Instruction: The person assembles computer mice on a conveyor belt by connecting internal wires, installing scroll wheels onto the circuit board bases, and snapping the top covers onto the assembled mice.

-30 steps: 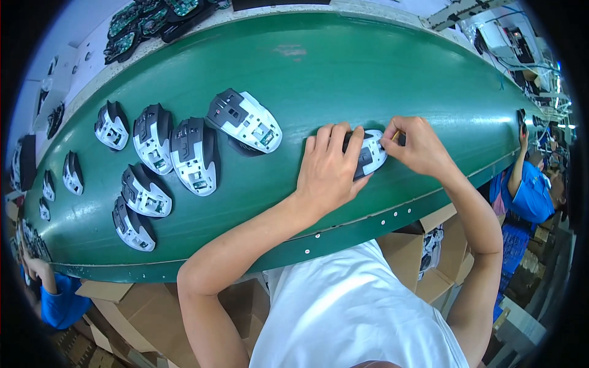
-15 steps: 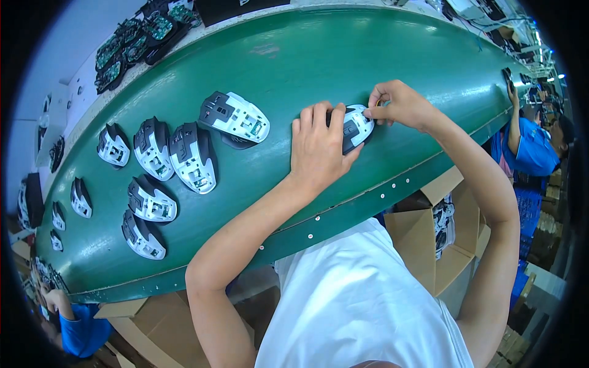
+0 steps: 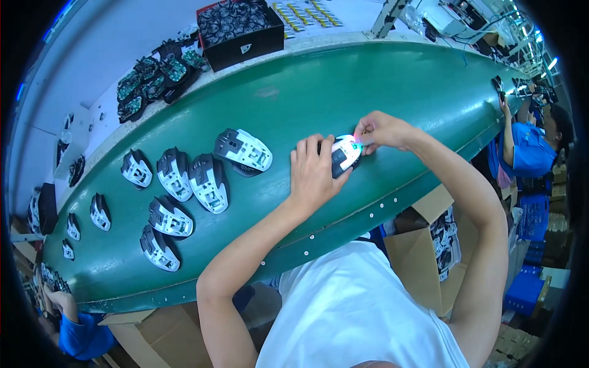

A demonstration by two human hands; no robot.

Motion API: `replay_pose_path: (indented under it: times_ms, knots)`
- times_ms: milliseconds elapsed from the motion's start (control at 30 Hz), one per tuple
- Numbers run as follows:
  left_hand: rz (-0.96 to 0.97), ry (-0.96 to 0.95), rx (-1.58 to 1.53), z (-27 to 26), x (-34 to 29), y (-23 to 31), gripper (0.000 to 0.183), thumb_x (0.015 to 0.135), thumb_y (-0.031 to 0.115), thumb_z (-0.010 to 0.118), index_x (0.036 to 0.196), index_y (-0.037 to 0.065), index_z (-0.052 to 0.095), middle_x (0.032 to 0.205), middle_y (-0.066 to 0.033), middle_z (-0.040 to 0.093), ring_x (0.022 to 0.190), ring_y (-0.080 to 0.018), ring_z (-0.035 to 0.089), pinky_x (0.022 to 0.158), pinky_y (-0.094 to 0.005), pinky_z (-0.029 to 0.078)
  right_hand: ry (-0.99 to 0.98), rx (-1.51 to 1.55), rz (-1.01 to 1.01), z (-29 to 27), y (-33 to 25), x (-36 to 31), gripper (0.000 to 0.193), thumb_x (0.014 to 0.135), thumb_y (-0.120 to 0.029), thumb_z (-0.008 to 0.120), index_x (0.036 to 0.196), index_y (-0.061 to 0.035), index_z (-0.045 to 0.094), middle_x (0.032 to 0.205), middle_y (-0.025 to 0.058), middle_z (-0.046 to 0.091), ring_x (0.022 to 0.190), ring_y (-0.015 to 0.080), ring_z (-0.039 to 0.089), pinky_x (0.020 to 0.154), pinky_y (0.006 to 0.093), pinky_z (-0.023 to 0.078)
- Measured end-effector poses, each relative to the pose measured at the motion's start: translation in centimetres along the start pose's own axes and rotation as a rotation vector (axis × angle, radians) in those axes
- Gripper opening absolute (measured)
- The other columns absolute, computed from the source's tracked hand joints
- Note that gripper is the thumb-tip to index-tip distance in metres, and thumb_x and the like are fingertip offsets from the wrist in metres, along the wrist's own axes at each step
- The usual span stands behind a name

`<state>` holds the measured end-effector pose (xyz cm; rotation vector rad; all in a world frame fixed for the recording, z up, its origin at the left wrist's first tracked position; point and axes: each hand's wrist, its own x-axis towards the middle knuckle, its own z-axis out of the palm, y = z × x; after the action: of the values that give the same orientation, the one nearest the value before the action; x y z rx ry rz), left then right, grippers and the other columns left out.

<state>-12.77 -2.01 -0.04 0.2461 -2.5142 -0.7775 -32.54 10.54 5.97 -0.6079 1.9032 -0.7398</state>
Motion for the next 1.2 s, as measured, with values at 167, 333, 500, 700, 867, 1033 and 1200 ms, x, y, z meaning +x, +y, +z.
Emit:
replay_pose_path:
  times_ms: [167,333,500,700,867,1033,1200]
  knots:
    - [-0.007,-0.009,0.010,0.0,-0.1,-0.1,0.075,0.067,0.029,0.090,0.129,0.001,0.058,0.122,-0.0151,0.055,0.113,-0.0340,0.051,0.088,-0.0448,0.043,0.026,-0.037,0.026,0.5,-0.3,0.2,0.015,0.092,-0.006,0.071,0.099,0.0062,0.068,0.087,0.0124,0.070,0.074,0.0166,0.070,0.066,0.0283,0.059]
    - [-0.002,-0.016,0.004,0.1,0.1,-0.1,0.075,0.067,0.028,0.090,0.129,0.001,0.058,0.122,-0.0157,0.055,0.113,-0.0342,0.051,0.088,-0.0451,0.043,0.092,-0.245,0.028,1.0,-1.9,0.1,0.017,0.089,-0.005,0.071,0.098,0.0088,0.067,0.085,0.0168,0.072,0.072,0.0202,0.074,0.063,0.0318,0.059]
    - [-0.003,-0.012,0.002,0.2,0.5,0.1,0.074,0.067,0.028,0.091,0.128,0.001,0.058,0.122,-0.0158,0.055,0.113,-0.0347,0.052,0.088,-0.0458,0.043,0.099,-0.453,0.048,1.1,-3.4,0.3,0.015,0.087,-0.004,0.069,0.095,0.0092,0.067,0.084,0.0196,0.073,0.071,0.0226,0.076,0.064,0.0337,0.060]
    - [0.040,-0.014,-0.026,0.5,1.3,0.3,0.072,0.067,0.030,0.089,0.126,0.001,0.059,0.121,-0.0153,0.057,0.113,-0.0359,0.053,0.090,-0.0464,0.043,-0.155,-0.060,-0.051,-2.7,0.2,0.2,0.017,0.090,-0.014,0.074,0.091,0.0016,0.067,0.086,0.0101,0.071,0.073,0.0157,0.070,0.065,0.0305,0.059]
    - [0.219,-0.160,-0.260,4.5,4.1,3.6,0.075,0.074,0.034,0.085,0.133,-0.001,0.053,0.132,-0.0199,0.056,0.127,-0.0397,0.051,0.107,-0.0513,0.043,0.265,-0.488,-0.109,-8.5,1.9,-5.2,0.019,0.089,-0.016,0.076,0.098,0.0002,0.071,0.090,0.0095,0.073,0.072,0.0166,0.070,0.065,0.0307,0.058]
    - [0.321,-0.137,-0.105,2.3,4.2,4.7,0.067,0.086,0.035,0.075,0.140,0.003,0.053,0.146,-0.0222,0.049,0.140,-0.0418,0.042,0.116,-0.0563,0.035,0.599,-0.600,-0.401,-14.4,0.4,1.4,0.020,0.085,-0.017,0.074,0.096,-0.0001,0.074,0.086,0.0140,0.075,0.074,0.0245,0.074,0.073,0.0370,0.057]
    - [0.096,-0.344,0.300,-11.1,1.4,-3.5,0.070,0.076,-0.002,0.061,0.144,0.013,0.054,0.151,-0.0182,0.046,0.143,-0.0414,0.040,0.119,-0.0587,0.030,0.527,-0.555,-0.645,-15.2,-8.3,15.6,0.017,0.087,-0.010,0.068,0.099,-0.0048,0.078,0.094,0.0150,0.077,0.082,0.0267,0.075,0.078,0.0375,0.058]
